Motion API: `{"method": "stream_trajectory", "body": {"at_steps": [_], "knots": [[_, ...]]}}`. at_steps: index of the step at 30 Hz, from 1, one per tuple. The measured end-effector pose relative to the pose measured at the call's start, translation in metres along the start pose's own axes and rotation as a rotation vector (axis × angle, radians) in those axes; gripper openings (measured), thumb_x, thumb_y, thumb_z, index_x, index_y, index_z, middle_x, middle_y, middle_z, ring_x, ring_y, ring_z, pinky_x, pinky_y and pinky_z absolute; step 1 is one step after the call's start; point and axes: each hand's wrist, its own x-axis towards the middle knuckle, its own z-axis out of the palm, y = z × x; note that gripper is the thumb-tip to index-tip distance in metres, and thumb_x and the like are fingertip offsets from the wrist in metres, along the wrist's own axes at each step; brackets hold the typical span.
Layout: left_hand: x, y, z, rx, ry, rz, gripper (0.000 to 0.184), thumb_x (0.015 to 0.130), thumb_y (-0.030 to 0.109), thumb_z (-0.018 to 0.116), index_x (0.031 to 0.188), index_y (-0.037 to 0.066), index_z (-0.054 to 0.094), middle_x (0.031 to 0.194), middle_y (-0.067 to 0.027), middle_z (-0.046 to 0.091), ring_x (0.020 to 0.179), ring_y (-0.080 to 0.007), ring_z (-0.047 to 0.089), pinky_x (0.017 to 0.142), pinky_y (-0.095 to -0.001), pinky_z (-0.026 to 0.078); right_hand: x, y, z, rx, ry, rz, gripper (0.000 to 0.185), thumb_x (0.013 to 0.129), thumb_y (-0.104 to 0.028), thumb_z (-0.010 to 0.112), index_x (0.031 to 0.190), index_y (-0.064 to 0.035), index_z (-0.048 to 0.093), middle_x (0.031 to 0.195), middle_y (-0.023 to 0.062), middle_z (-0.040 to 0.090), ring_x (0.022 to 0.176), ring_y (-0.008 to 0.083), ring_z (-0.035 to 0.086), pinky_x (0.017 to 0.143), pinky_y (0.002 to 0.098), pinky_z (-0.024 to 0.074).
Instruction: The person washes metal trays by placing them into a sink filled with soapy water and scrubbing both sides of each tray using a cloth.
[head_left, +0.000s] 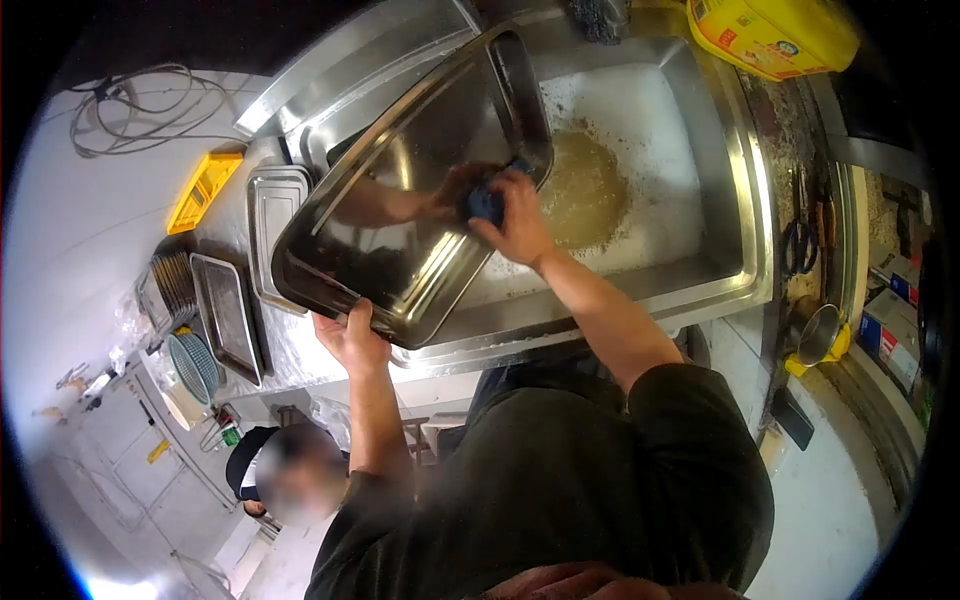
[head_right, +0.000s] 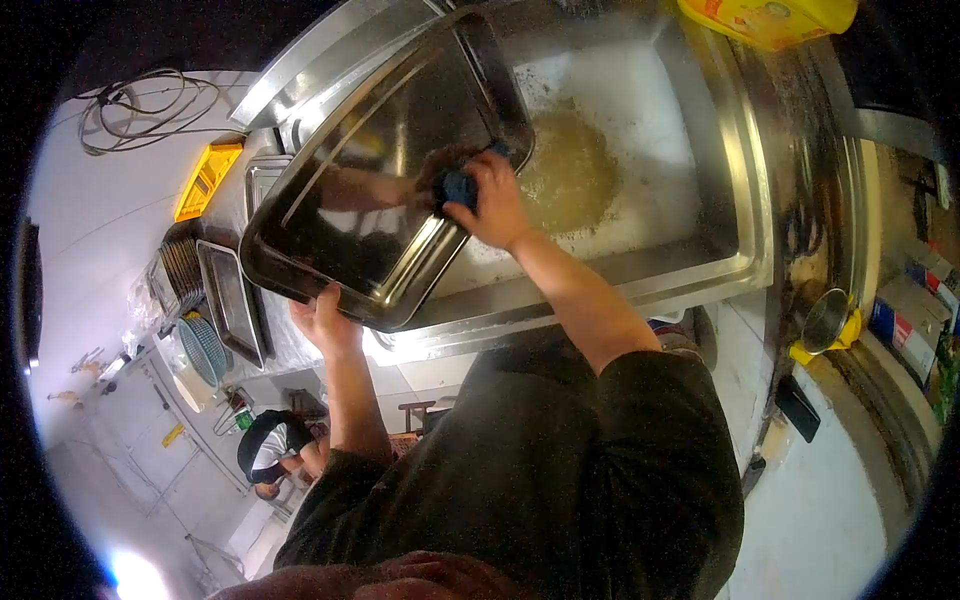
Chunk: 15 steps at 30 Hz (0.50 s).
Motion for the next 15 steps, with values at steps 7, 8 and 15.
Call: {"method": "stream_trajectory", "body": {"at_steps": [7,8,15], "knots": [[-0.010,0.000,0.008,0.077,-0.002,0.022,0.050,0.069,-0.012,0.049,0.118,-0.005,0.052,0.108,-0.0119,0.059,0.093,-0.0228,0.060,0.084,-0.0343,0.052,0.017,0.001,-0.002,-0.022,0.116,0.434,0.051,0.081,-0.033,0.069,0.118,-0.0010,0.056,0.114,0.0252,0.059,0.107,0.0430,0.053,0.094,0.0487,0.0404],[-0.010,-0.003,0.011,0.081,0.003,0.022,0.051,0.069,-0.012,0.049,0.119,-0.005,0.052,0.108,-0.0118,0.059,0.093,-0.0226,0.060,0.084,-0.0338,0.052,0.019,-0.008,-0.003,0.151,0.106,0.526,0.048,0.082,-0.031,0.068,0.116,0.0002,0.056,0.111,0.0254,0.060,0.103,0.0429,0.055,0.091,0.0480,0.0425],[-0.006,-0.005,0.015,0.078,-0.012,-0.012,0.049,0.072,-0.013,0.049,0.120,-0.003,0.050,0.108,-0.0109,0.060,0.094,-0.0194,0.060,0.086,-0.0320,0.049,0.041,-0.094,0.015,0.346,0.235,-0.145,0.047,0.079,-0.006,0.066,0.123,-0.0019,0.048,0.126,0.0216,0.051,0.117,0.0402,0.049,0.099,0.0425,0.0409]]}}
